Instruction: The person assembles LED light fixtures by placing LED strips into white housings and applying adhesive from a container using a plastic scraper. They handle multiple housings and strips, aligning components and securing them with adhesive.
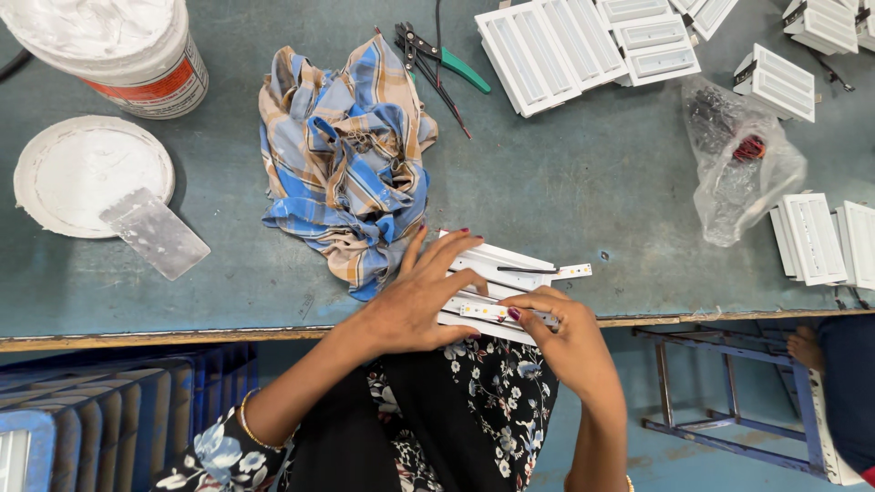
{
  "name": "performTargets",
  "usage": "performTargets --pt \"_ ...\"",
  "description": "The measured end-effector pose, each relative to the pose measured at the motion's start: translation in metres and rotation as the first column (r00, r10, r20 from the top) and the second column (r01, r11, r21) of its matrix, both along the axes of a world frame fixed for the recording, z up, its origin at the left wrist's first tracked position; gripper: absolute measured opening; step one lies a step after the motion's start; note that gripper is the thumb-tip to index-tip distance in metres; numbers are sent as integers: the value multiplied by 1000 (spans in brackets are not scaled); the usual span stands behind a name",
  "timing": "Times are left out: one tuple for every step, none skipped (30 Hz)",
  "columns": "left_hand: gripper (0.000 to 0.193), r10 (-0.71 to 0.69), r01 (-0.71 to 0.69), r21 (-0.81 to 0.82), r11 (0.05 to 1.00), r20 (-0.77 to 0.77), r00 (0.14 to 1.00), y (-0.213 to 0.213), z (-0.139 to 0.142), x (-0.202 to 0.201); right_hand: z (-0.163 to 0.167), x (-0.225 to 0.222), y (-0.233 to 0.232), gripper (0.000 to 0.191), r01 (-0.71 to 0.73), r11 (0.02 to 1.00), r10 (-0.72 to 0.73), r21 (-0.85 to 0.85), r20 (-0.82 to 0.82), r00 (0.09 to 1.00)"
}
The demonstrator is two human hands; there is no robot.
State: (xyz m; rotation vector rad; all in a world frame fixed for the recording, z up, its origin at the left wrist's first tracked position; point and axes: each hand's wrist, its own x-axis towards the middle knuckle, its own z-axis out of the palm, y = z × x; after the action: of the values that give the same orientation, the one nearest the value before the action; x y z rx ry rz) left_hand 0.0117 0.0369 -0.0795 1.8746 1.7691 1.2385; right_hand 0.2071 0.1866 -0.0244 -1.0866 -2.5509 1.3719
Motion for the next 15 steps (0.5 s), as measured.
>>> performTargets --pt "47 -14 14 2 1000 23 1000 -2 0 1 2 -2 -2 21 -17 998 15 54 25 1000" --pt "41 -3 3 2 1000 44 999 -4 0 2 4 -4 -3 21 -20 998 19 52 10 1000" --pt "35 9 -10 2 1000 65 998 -5 0 4 5 -5 -5 21 -23 999 23 49 -5 1000" --pt "29 22 -22 1 1000 86 996 -6 -1 5 6 -7 -7 20 -27 999 28 46 -21 999" --pt "27 32 -33 12 999 97 995 -6 -2 6 7 -8 -9 20 -25 998 28 66 -53 998" --pt "25 42 -45 23 999 109 993 -6 -3 7 7 -8 -11 20 -22 996 29 85 -85 996" --pt "24 52 -56 33 998 122 991 -6 -4 8 7 -9 -12 20 -18 994 30 104 -116 993" --pt "23 53 -57 26 998 124 991 -6 -4 8 7 -9 -13 18 2 995 8 104 -94 996" --pt "23 53 -56 19 998 127 991 -5 -4 8 7 -9 -14 17 23 994 -15 104 -72 997" --pt "23 53 -55 12 998 129 990 -4 -4 9 7 -8 -15 16 44 993 -39 105 -50 998" --pt "23 55 -57 12 998 131 990 -4 -4 9 7 -7 -15 16 51 994 -45 92 -63 997" --pt "23 58 -60 11 998 133 989 -3 -3 9 7 -7 -15 16 57 995 -51 78 -76 996" --pt "22 60 -62 11 998 134 989 -3 -2 9 7 -6 -15 15 63 996 -57 65 -90 994" --pt "21 71 -76 28 997 131 989 -3 -1 10 8 -4 -15 17 75 996 -72 41 -80 994" --pt "20 83 -89 44 995 128 988 -3 1 11 9 -1 -15 18 88 996 -86 18 -70 994"
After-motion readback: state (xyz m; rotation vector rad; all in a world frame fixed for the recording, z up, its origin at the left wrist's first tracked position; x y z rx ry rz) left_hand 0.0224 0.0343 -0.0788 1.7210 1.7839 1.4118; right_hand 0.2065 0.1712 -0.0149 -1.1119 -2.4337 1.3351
